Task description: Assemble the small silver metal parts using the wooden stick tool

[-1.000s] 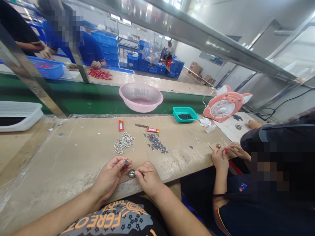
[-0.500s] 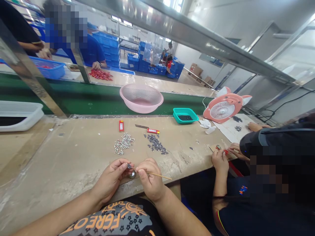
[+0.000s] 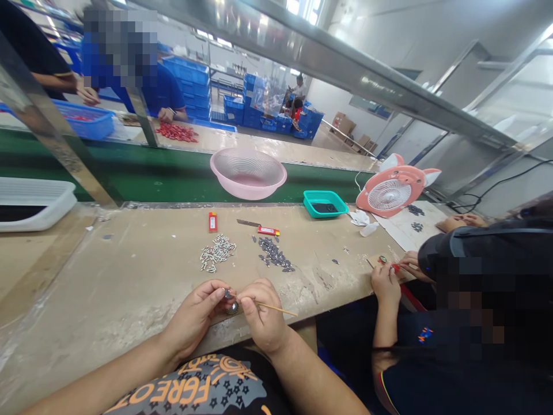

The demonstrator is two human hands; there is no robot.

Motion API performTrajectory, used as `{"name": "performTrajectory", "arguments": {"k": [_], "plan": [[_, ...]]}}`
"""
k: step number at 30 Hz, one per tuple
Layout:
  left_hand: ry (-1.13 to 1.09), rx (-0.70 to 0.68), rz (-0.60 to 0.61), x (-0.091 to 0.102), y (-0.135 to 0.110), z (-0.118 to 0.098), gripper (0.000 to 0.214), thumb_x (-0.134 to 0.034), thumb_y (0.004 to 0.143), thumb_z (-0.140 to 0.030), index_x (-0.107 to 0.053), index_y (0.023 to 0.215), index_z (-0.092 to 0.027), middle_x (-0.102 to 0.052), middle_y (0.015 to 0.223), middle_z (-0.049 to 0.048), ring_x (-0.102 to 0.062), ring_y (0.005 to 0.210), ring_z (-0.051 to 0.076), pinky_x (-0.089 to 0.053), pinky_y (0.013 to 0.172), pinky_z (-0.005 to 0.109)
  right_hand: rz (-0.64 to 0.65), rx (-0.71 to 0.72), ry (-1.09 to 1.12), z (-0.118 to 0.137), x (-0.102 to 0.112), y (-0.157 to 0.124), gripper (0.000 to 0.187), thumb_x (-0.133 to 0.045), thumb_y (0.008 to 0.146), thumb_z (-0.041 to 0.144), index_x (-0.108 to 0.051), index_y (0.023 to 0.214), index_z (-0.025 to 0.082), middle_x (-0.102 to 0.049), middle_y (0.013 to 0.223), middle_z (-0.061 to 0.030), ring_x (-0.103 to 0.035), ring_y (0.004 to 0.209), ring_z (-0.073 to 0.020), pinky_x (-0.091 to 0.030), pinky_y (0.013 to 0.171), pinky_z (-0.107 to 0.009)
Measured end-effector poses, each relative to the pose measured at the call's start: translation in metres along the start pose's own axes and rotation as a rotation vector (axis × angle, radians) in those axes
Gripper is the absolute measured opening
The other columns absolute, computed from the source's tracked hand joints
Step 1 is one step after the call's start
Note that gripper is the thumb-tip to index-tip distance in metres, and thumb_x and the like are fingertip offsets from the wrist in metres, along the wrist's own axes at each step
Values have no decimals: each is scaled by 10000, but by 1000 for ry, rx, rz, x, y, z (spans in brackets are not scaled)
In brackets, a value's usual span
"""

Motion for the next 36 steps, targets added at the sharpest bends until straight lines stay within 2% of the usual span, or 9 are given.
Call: {"name": "performTrajectory", "arguments": {"k": [6, 13, 16, 19, 22, 25, 27, 31, 36], "plan": [[7, -26, -12, 1, 0, 0, 152, -622, 803, -322, -635, 823, -172, -661, 811, 37, -580, 731, 144, -459, 746, 285, 4, -11, -7, -1, 2, -2, 195, -415, 909, 229, -586, 819, 210, -603, 741, -41, -552, 758, -190, -437, 738, -371], [-34, -11, -36, 1, 1, 1, 160, -654, 774, -334, -643, 813, -180, -670, 812, 34, -591, 741, 149, -459, 737, 279, 20, 6, 7, -2, 1, -3, 190, -429, 910, 241, -601, 834, 210, -616, 752, -44, -562, 771, -193, -454, 739, -373], [-54, -13, -26, 2, 1, 4, 144, -643, 789, -321, -638, 819, -180, -671, 816, 35, -586, 741, 144, -452, 737, 276, -40, -26, 62, -13, 8, 1, 195, -408, 928, 242, -600, 905, 212, -623, 763, -40, -582, 759, -186, -467, 733, -360], [-72, -4, 54, 0, -3, 6, 138, -642, 794, -306, -637, 820, -171, -678, 816, 49, -584, 723, 140, -445, 727, 274, -88, -87, 26, -32, 11, 19, 185, -411, 933, 224, -587, 991, 216, -640, 826, -37, -602, 782, -174, -475, 737, -335], [-73, -24, 181, -4, -8, 5, 135, -642, 796, -293, -644, 812, -159, -684, 794, 64, -582, 706, 144, -440, 715, 277, 93, -12, -154, -47, -4, 49, 115, -522, 872, 182, -621, 924, 208, -641, 856, -35, -583, 835, -175, -457, 777, -328], [-82, -52, 258, -5, -11, 2, 122, -639, 799, -278, -653, 812, -158, -684, 777, 63, -578, 697, 145, -440, 705, 279, 355, 126, -325, -55, -33, 71, 98, -596, 811, 125, -639, 865, 195, -637, 845, -32, -551, 853, -174, -424, 819, -330], [-100, -58, 283, -5, -12, 1, 115, -638, 801, -274, -656, 812, -161, -684, 779, 60, -581, 700, 146, -442, 703, 279, 476, 178, -432, -58, -53, 79, 94, -613, 802, 120, -642, 858, 190, -630, 835, -34, -535, 848, -174, -411, 817, -326], [-125, -60, 300, -2, -10, 1, 113, -636, 802, -276, -656, 817, -166, -685, 788, 59, -592, 705, 150, -446, 699, 280, 584, 238, -630, -60, -79, 85, 84, -667, 782, 193, -640, 862, 190, -606, 836, -42, -505, 871, -198, -395, 805, -333], [-133, -76, 276, -2, -10, 1, 142, -643, 796, -298, -651, 806, -157, -680, 782, 59, -588, 699, 150, -448, 691, 278, 696, 271, -762, -60, -88, 93, 74, -641, 803, 233, -634, 857, 182, -597, 847, -49, -502, 880, -202, -388, 812, -324]]}}
Point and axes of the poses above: each hand's wrist, its own y-axis towards the middle knuckle, its own x-axis out of the back of the hand, z = x × y, the point moved 2 cm from there along y, towards the middle knuckle
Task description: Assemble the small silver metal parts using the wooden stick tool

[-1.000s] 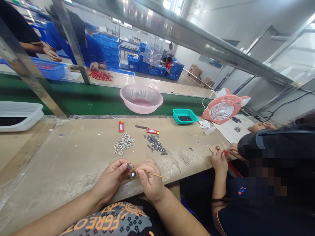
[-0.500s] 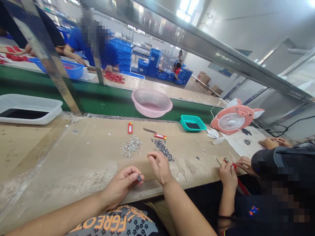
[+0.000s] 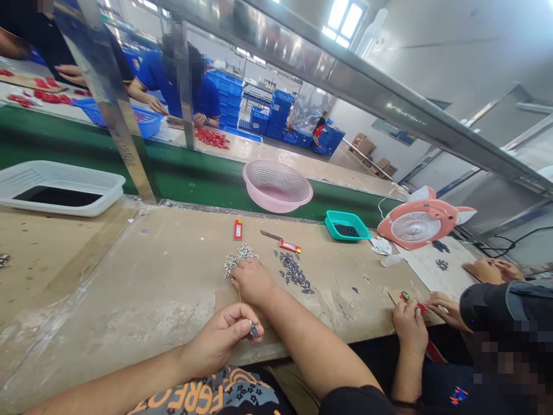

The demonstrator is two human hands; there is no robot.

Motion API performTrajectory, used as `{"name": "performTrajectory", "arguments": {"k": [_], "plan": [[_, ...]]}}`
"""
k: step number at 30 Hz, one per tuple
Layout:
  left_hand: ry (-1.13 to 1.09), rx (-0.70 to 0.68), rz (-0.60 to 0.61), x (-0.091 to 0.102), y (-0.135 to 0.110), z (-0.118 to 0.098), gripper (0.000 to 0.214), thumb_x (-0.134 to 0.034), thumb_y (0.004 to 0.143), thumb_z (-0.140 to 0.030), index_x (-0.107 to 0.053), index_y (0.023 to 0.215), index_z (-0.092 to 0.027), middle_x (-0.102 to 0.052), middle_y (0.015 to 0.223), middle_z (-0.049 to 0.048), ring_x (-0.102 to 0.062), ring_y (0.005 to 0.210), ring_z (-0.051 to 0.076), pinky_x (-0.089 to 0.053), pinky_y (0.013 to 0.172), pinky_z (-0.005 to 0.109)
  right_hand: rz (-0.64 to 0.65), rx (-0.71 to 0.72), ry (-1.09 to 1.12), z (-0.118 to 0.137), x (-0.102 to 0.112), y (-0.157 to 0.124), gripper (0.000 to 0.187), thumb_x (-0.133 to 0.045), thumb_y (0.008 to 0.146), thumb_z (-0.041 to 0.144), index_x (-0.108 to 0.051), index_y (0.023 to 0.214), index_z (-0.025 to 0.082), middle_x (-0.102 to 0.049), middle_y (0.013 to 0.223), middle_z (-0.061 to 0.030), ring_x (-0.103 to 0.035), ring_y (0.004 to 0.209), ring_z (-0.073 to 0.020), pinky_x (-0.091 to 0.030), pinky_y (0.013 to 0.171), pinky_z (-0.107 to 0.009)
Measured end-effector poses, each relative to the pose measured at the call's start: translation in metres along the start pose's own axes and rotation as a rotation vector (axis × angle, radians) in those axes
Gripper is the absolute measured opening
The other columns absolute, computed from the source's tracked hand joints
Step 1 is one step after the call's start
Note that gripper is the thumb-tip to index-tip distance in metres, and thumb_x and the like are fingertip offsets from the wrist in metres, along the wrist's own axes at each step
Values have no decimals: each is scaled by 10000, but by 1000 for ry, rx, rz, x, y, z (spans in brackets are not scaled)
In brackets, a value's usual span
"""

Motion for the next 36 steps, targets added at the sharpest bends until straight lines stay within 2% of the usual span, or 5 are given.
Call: {"name": "performTrajectory", "arguments": {"k": [8, 14, 18, 22, 36], "plan": [[4, -27, -24, 2, 2, 0, 148, -631, 809, -291, -649, 816, -145, -678, 787, 53, -579, 710, 138, -442, 699, 271, -30, -77, -7, -10, 1, 9, 128, -528, 867, 238, -632, 827, 174, -612, 866, -74, -508, 905, -213, -373, 834, -340], [-56, -35, -178, 6, 3, -3, 106, -614, 822, -281, -631, 837, -178, -665, 832, 35, -583, 741, 137, -444, 739, 289, -316, -304, 421, -23, 39, -26, 168, -418, 927, 233, -560, 864, 169, -598, 789, -28, -535, 759, -148, -414, 723, -260], [-11, -97, -310, 9, 5, -5, 123, -618, 816, -292, -633, 871, -182, -627, 809, 15, -564, 733, 128, -445, 702, 264, -347, -394, 815, -5, 57, -67, 160, -469, 899, 303, -551, 836, 182, -552, 722, 7, -509, 670, -123, -406, 632, -230], [22, -115, -392, 14, 7, -2, 149, -632, 803, -292, -632, 907, -186, -620, 765, 1, -564, 727, 124, -451, 714, 257, -329, -448, 1026, 18, 54, -90, 93, -557, 824, 270, -569, 834, 178, -564, 740, 4, -517, 680, -124, -413, 635, -233], [176, -119, -398, 13, 6, -1, 170, -658, 777, -313, -643, 896, -192, -660, 819, 13, -592, 784, 147, -466, 778, 283, -347, -494, 883, 29, 43, -93, 94, -595, 775, 195, -501, 783, 192, -531, 707, 35, -494, 656, -109, -389, 605, -218]]}}
Point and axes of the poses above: each hand's wrist, its own y-axis towards the middle knuckle, its own x-axis out of the back of the hand, z = x × y, the point moved 2 cm from there along y, towards the middle knuckle
